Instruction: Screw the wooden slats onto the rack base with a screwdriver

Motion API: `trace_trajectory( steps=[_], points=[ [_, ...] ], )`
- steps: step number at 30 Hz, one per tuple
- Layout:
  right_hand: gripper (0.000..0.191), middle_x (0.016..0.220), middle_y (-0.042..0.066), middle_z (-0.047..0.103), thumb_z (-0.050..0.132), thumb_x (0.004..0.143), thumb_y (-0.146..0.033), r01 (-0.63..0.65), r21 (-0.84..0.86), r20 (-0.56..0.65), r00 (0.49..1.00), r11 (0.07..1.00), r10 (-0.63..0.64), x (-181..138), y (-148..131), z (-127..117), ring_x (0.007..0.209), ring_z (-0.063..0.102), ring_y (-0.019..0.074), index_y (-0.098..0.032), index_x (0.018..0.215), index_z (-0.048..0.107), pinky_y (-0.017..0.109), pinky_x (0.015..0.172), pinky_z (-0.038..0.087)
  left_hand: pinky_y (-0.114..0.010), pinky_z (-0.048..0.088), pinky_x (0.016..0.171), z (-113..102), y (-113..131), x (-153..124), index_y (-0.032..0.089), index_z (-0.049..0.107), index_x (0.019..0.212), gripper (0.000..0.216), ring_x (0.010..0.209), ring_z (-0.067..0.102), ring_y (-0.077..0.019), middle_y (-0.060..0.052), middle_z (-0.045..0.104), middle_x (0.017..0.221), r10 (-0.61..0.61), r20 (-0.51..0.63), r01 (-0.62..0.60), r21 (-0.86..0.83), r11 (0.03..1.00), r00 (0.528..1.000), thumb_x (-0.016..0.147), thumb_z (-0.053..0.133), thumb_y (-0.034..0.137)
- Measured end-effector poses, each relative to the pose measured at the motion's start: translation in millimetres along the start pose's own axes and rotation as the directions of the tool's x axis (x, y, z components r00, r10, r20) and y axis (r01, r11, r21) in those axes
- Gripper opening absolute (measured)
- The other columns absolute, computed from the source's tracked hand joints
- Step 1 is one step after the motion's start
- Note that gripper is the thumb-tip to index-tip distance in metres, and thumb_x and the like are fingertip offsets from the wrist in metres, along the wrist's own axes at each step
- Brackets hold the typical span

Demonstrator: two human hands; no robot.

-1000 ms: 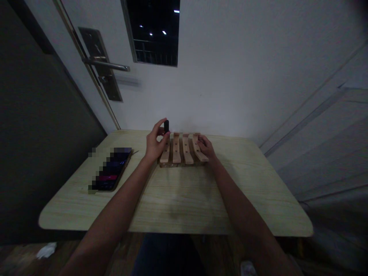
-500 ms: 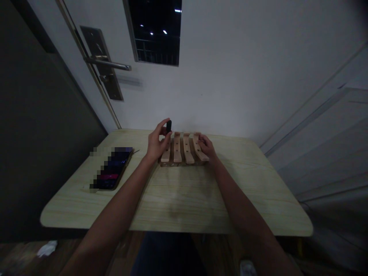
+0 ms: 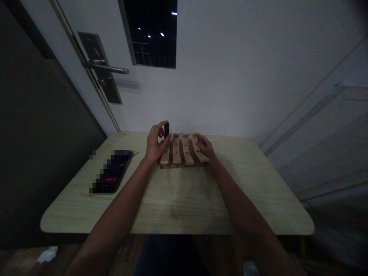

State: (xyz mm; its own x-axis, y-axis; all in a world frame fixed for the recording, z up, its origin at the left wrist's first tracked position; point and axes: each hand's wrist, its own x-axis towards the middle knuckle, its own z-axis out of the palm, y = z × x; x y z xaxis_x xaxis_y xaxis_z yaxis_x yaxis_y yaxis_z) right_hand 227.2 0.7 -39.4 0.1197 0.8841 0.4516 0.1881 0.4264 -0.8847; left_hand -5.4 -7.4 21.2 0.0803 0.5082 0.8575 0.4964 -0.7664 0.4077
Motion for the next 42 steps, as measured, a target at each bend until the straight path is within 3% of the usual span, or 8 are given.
trace_trajectory(
  steps=[9,14,21,31,42],
  points=[
    [0.030,0.097,0.007,0.069,0.058,0.069,-0.045,-0.039,0.027,-0.005,0.999,0.999,0.040,1.3,0.9,0.0,0.091,0.062,0.0215,-0.024,0.089,0.059,0.042,0.088,0.049,-0.029,0.048,0.073,0.3,-1.5,-4.3,0.024,0.042,0.133,0.052,0.079,0.053,-0.0131,-0.003,0.060,0.096,-0.011,-0.008,0.011,-0.013,1.000,1.000,0.084,0.058,0.026],
    [0.031,0.100,0.007,0.068,0.057,0.070,-0.045,-0.039,0.019,0.000,0.999,0.999,0.039,-1.0,-2.2,0.2,0.094,0.061,0.0210,-0.023,0.091,0.058,0.040,0.089,0.048,-0.031,0.049,0.076,0.0,-1.5,-4.7,0.024,0.047,0.130,0.046,0.085,0.055,-0.0152,-0.004,0.062,0.098,0.018,0.007,-0.018,0.012,1.000,1.000,0.084,0.056,0.024],
    [0.033,0.102,0.008,0.067,0.053,0.074,-0.049,-0.017,-0.028,0.023,1.000,0.999,0.018,-2.4,-3.8,-0.2,0.095,0.061,0.0212,-0.024,0.094,0.058,0.040,0.089,0.047,-0.028,0.049,0.074,1.6,0.6,-4.1,0.023,0.047,0.125,0.049,0.085,0.057,-0.0142,-0.004,0.061,0.100,-0.022,-0.007,0.022,-0.048,0.999,1.000,0.078,0.055,0.015],
    [0.034,0.100,0.008,0.068,0.055,0.072,-0.049,-0.017,-0.018,0.016,1.000,1.000,0.018,-0.4,-0.9,-1.2,0.092,0.061,0.0211,-0.023,0.093,0.059,0.040,0.088,0.047,-0.026,0.050,0.067,3.1,0.3,-2.2,0.023,0.051,0.122,0.047,0.079,0.053,-0.0121,-0.004,0.055,0.100,-0.047,-0.070,0.046,-0.024,0.999,0.996,0.077,0.066,0.020],
    [0.035,0.101,0.009,0.067,0.055,0.073,-0.052,-0.007,-0.020,0.032,0.999,1.000,0.007,-0.2,-1.5,-3.7,0.097,0.061,0.0228,-0.023,0.093,0.059,0.045,0.092,0.047,-0.028,0.050,0.076,-0.8,5.4,-3.1,0.025,0.044,0.131,0.054,0.077,0.057,-0.0110,-0.003,0.063,0.098,-0.098,0.011,0.098,-0.110,0.989,0.995,0.080,0.058,0.016]
  ],
)
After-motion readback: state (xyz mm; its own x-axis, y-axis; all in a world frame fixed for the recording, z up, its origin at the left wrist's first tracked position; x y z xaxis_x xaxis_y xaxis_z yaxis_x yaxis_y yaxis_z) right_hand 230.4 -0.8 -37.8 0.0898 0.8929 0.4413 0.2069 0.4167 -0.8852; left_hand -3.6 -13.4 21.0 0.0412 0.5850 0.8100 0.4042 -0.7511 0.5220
